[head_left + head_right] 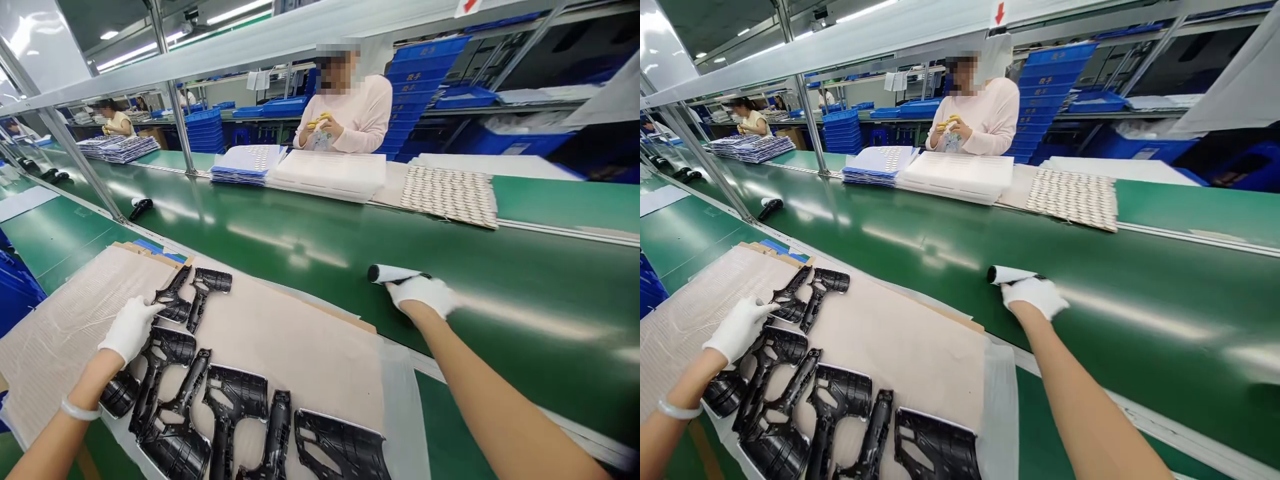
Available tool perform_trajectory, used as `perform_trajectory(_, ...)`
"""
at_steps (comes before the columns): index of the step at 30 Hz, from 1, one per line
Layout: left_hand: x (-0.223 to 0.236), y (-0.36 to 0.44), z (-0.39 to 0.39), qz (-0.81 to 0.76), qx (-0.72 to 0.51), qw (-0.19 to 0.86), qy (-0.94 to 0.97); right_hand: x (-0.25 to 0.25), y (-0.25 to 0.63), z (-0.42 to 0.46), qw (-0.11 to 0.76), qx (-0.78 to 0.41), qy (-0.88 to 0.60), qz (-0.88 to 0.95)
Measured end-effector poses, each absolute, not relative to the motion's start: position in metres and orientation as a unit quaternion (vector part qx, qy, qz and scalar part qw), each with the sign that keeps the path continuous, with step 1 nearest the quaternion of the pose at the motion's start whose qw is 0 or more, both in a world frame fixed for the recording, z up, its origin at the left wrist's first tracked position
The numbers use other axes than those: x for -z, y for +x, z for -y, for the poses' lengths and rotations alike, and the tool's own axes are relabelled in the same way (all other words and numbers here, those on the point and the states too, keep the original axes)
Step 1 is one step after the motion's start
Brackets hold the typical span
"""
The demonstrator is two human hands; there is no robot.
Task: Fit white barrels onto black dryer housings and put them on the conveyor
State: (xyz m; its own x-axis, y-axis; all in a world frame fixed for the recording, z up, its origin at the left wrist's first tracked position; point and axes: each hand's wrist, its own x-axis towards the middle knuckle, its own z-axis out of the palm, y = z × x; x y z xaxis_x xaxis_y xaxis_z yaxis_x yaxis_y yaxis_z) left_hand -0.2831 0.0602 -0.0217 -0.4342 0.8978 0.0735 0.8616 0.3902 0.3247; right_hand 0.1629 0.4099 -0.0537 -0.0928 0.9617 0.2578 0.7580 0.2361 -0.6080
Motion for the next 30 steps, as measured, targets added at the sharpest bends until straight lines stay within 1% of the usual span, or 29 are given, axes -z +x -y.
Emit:
perform_trajectory(2,0.023,-0.285,-0.069,-0.83,-0.155,0.076,0.53,0.039,0.125,-0.395,0.287,-0.125,-0.575,0.756)
perform_trajectory(4,0.022,-0.289,-0.071,-0.833,-0.17,0.092,0.518,0.027,0.077,-0.367,0.24,-0.122,-0.513,0.815)
perform_trajectory(8,0.007,-0.3,-0.056,-0.848,-0.255,0.106,0.452,0.014,-0.032,-0.281,0.108,-0.169,-0.339,0.919)
perform_trajectory(10,-0.004,-0.303,-0.041,-0.851,-0.313,0.112,0.407,0.014,-0.08,-0.241,0.057,-0.189,-0.283,0.938)
perform_trajectory(13,-0.015,-0.301,-0.015,-0.843,-0.397,0.141,0.336,0.018,-0.127,-0.206,0.018,-0.2,-0.288,0.936)
perform_trajectory(15,-0.017,-0.298,0.0,-0.834,-0.444,0.154,0.289,0.022,-0.138,-0.197,0.015,-0.199,-0.317,0.927)
perform_trajectory(19,-0.009,-0.298,0.021,-0.82,-0.52,0.125,0.204,0.03,-0.122,-0.199,0.06,-0.188,-0.363,0.911)
perform_trajectory(23,0.006,-0.299,0.027,-0.79,-0.588,0.089,0.148,0.034,-0.07,-0.195,0.147,-0.153,-0.373,0.903)
perform_trajectory(25,0.01,-0.291,0.025,-0.769,-0.614,0.104,0.143,0.039,-0.037,-0.185,0.176,-0.13,-0.373,0.902)
perform_trajectory(26,0.01,-0.285,0.022,-0.755,-0.627,0.123,0.149,0.042,-0.021,-0.179,0.204,-0.123,-0.366,0.9)
perform_trajectory(27,0.009,-0.277,0.018,-0.737,-0.64,0.146,0.161,0.046,-0.006,-0.172,0.252,-0.119,-0.354,0.893)
perform_trajectory(30,0.0,-0.254,0.007,-0.707,-0.651,0.193,0.198,0.057,0.03,-0.15,0.42,-0.116,-0.307,0.846)
